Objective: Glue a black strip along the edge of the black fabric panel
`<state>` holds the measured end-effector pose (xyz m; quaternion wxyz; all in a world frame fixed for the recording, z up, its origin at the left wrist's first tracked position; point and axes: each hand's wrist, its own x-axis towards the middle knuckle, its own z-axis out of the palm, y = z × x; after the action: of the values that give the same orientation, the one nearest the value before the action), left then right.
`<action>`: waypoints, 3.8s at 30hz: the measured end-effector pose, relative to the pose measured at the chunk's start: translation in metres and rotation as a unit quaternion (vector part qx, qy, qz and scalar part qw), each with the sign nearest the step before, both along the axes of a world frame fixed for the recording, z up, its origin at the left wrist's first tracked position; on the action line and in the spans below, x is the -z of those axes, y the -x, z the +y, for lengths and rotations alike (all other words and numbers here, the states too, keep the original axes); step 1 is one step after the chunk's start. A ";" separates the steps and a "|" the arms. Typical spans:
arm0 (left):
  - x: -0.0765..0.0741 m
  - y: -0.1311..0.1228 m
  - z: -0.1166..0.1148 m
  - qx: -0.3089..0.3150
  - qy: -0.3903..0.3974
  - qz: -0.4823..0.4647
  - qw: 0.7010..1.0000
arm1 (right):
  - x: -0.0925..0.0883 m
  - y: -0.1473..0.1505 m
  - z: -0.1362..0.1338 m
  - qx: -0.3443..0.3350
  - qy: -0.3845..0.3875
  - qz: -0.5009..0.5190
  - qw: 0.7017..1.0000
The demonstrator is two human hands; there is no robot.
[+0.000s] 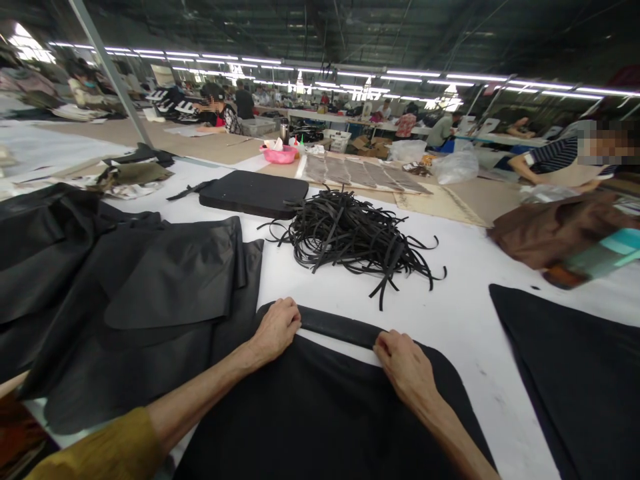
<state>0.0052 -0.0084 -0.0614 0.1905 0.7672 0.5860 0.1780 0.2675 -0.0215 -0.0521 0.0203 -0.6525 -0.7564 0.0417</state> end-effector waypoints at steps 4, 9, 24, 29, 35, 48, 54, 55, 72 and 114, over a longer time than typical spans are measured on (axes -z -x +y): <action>0.001 -0.002 -0.003 0.011 -0.011 0.002 1.000 | -0.001 0.000 0.000 0.001 0.018 0.002 1.000; 0.005 -0.004 -0.005 0.007 -0.023 -0.009 1.000 | -0.005 0.002 0.000 0.003 0.031 -0.004 1.000; 0.005 -0.004 0.000 -0.072 -0.007 -0.060 0.996 | -0.006 -0.002 0.011 0.049 0.104 0.054 0.992; 0.007 -0.009 0.000 -0.064 -0.012 -0.044 0.997 | -0.012 0.001 0.012 0.067 0.130 0.061 0.987; 0.004 -0.023 -0.013 -0.036 -0.073 0.052 0.995 | -0.017 0.000 0.015 0.079 0.146 0.073 0.983; 0.003 -0.021 -0.027 0.153 -0.113 0.256 0.948 | -0.014 -0.004 0.023 0.091 0.169 0.091 0.977; 0.002 -0.012 -0.033 0.231 -0.139 0.275 0.923 | -0.012 -0.004 0.024 0.092 0.170 0.096 0.976; 0.003 -0.011 -0.033 0.233 -0.142 0.276 0.922 | -0.012 -0.005 0.024 0.093 0.170 0.097 0.976; -0.004 -0.016 -0.032 0.199 -0.063 0.266 0.941 | -0.012 -0.006 0.023 0.088 0.169 0.096 0.977; -0.029 -0.087 -0.027 0.226 -0.061 0.395 0.888 | -0.025 -0.004 0.027 0.097 0.197 0.081 0.972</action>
<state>0.0917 -0.0355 -0.0320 -0.0687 0.8957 0.4119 -0.1526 0.2714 0.0053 -0.0273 -0.0436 -0.7084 -0.6623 0.2400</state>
